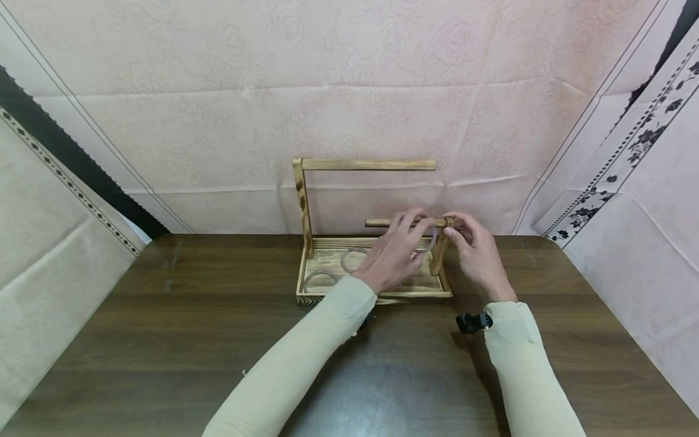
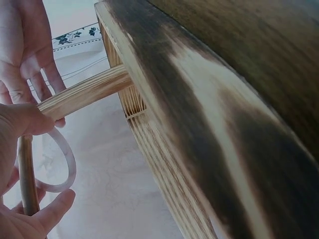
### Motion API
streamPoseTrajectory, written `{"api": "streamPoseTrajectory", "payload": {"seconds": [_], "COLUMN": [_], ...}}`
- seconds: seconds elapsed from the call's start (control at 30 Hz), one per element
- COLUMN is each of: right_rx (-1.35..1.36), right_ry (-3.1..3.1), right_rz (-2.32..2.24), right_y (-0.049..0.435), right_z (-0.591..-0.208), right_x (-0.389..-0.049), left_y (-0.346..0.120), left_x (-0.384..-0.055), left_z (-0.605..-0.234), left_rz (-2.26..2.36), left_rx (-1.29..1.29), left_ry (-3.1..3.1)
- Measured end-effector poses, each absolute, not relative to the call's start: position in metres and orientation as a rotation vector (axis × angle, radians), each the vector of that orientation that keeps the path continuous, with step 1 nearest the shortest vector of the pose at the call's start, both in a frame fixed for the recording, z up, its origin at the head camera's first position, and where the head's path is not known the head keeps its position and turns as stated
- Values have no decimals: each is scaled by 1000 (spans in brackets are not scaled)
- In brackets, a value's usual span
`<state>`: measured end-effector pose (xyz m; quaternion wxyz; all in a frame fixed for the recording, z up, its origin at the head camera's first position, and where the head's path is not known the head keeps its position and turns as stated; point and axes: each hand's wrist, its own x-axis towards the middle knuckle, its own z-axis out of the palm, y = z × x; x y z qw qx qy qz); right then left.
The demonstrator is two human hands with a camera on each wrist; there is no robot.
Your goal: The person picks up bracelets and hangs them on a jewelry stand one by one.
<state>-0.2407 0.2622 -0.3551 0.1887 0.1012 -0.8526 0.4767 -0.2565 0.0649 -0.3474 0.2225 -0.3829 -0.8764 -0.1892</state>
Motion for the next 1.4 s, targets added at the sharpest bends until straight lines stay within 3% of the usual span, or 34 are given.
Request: {"api": "streamPoseTrajectory", "payload": {"seconds": [0.7,1.4], "right_rx": [278,263], "right_ry": [-2418,-2426], "right_rz": [1354,1353], "right_y": [261,262], "right_z": [-355,-355], "right_x": [-239,-240], "left_y": [72,44], "left_x": [-256,-240], "left_z": [-349,-344], "left_rz": [-536,-452], "left_rx": [-1053,-1090], "left_ry": [-2392,-2285]}}
